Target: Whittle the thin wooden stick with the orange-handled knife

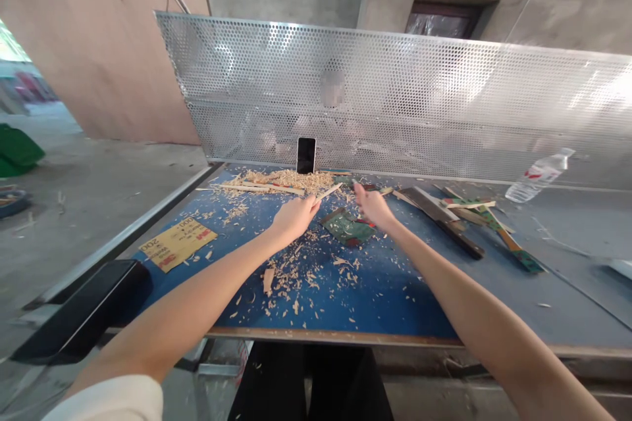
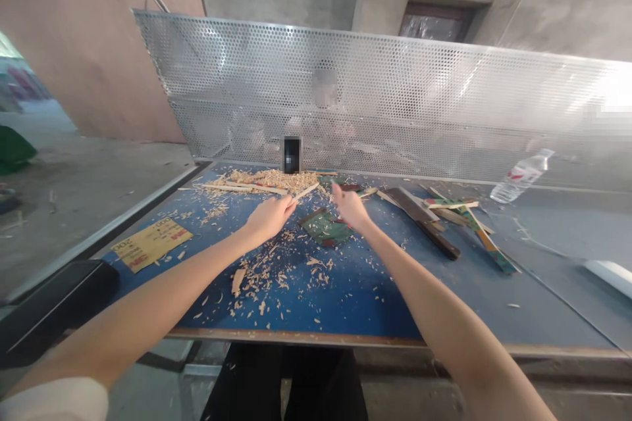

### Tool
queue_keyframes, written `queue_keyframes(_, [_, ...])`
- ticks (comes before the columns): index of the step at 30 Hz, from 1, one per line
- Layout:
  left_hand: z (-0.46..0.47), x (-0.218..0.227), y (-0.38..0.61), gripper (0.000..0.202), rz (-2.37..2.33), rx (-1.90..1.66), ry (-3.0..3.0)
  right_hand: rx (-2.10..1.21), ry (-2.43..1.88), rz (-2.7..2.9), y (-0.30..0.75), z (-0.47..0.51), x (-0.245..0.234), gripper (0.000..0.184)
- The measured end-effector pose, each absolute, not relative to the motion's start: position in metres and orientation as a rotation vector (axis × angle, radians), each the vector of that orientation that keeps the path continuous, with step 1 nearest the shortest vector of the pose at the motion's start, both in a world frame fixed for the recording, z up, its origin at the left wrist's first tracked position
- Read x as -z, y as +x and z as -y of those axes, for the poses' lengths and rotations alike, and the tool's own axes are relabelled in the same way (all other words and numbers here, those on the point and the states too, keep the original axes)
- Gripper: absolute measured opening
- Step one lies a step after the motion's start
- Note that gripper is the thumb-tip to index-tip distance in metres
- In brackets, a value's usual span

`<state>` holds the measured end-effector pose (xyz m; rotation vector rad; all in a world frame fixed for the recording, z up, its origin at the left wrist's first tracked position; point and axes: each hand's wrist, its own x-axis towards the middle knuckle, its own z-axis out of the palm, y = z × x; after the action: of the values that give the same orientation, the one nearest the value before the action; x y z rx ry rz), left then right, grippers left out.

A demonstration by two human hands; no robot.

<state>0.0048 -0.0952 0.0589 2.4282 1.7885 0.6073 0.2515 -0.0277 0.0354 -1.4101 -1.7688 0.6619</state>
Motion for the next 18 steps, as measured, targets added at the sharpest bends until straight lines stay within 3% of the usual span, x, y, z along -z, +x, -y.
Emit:
queue_keyframes(4, [0.096, -0.063, 0.003, 0.044, -1.855, -0.557, 2.441, -0.714, -1.462, 1.592, 0.272, 0.018, -0.042, 0.07])
queue_keyframes(13, [0.091, -0.059, 0.002, 0.046, -1.92, -0.518, 2.53, -0.677, -1.328, 2.006, 0.203, 0.068, -0.024, 0.07])
queue_keyframes(18, [0.096, -0.057, 0.009, 0.042, -1.862, -0.493, 2.449, -0.597, -1.446, 1.992, 0.23, 0.041, -0.029, 0.072])
